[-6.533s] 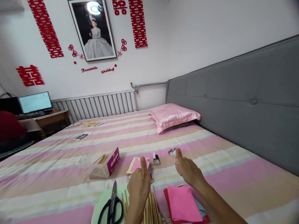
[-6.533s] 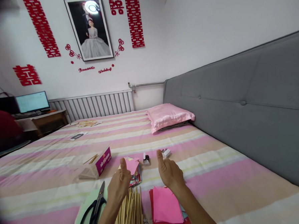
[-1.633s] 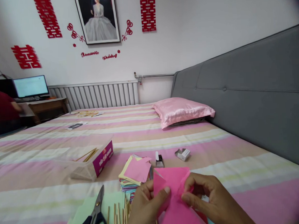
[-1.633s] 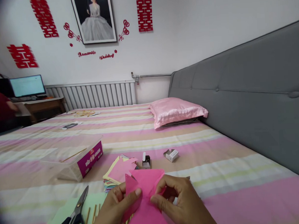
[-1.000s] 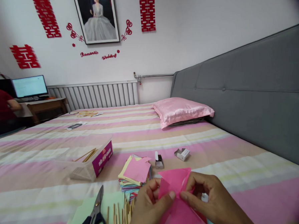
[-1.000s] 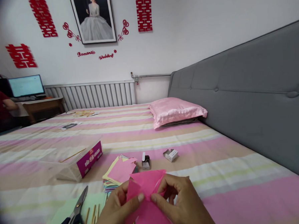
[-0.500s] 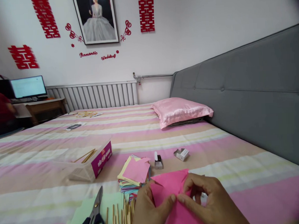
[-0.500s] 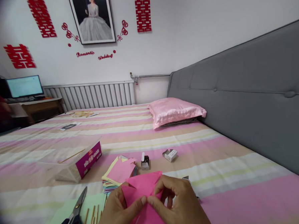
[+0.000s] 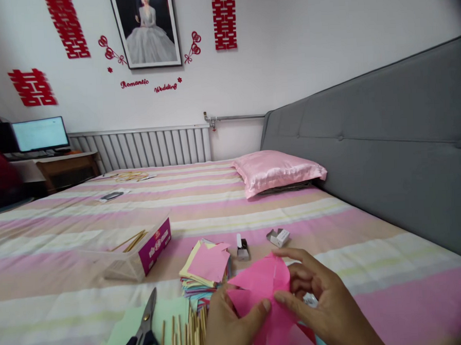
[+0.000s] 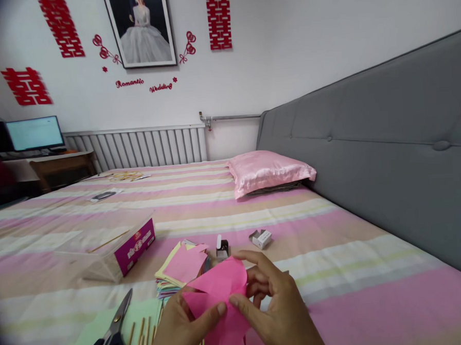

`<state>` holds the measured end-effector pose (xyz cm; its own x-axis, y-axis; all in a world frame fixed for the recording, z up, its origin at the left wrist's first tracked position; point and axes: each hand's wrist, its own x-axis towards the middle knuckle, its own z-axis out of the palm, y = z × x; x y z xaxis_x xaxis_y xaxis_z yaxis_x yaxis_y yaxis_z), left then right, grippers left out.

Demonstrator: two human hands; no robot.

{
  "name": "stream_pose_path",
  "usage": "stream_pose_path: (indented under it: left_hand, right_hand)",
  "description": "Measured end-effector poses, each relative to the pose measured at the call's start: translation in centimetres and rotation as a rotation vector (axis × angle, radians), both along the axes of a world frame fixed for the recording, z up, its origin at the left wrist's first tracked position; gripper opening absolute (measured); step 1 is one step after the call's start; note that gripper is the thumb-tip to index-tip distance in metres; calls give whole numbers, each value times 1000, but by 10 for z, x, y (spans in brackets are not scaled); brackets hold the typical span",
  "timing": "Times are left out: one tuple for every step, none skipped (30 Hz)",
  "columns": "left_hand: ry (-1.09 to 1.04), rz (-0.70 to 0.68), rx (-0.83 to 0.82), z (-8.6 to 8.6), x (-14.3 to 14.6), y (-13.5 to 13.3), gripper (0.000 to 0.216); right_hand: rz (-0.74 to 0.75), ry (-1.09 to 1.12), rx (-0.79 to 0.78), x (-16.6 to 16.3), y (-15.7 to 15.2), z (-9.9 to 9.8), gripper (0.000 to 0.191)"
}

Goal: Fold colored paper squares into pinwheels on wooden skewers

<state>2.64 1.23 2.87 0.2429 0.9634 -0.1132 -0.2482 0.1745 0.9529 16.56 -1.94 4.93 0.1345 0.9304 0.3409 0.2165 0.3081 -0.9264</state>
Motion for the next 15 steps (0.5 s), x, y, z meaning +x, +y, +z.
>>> stream_pose_path:
  left_hand:
    - [4, 4, 0, -2, 0, 1, 39]
    - [1, 9, -1, -3, 0, 1, 40]
    - [-7, 12, -3, -4, 0, 2, 41]
    - [-17, 14, -6, -4, 0, 2, 41]
    - [-23, 12, -9, -4, 0, 2, 42]
    - [-23, 8, -13, -3, 0, 2, 42]
    - [-15, 4, -15, -3, 0, 2, 42]
    - [-2, 3, -16, -3, 0, 1, 42]
    - [11, 5, -14, -3, 0, 1, 43]
    - [22, 7, -10, -3, -1, 1, 43]
    - [28, 5, -4, -4, -1, 1, 43]
    - [29, -5, 5, -5, -2, 2, 43]
    - [28, -21, 13, -6, -3, 2, 42]
    - [27, -38, 18, -6, -4, 2, 41]
    - [31, -50, 22, -7, -5, 2, 39]
  right_hand:
    - [-8, 12, 2, 0, 0, 1, 46]
    - [-18, 25, -2, -1, 0, 1, 50]
    - [-26, 39, -10, -1, -1, 2, 52]
    - [-35, 53, -21, -1, -1, 3, 53]
    - [-43, 68, -33, -1, -1, 3, 53]
    - [-52, 80, -42, -1, -1, 4, 52]
    - [-61, 90, -48, -1, -2, 4, 51]
    - [-68, 98, -51, -1, -2, 4, 50]
    - [-73, 102, -54, 0, -2, 5, 49]
    - [-78, 105, -57, 0, -2, 4, 48]
    - [-81, 107, -63, 1, -1, 4, 47]
    - [-87, 111, -72, 2, -1, 4, 47]
    - [-95, 117, -80, 3, -1, 4, 46]
    - [-103, 125, -86, 5, 0, 4, 45]
    - [-117, 134, -89, 6, 0, 3, 44]
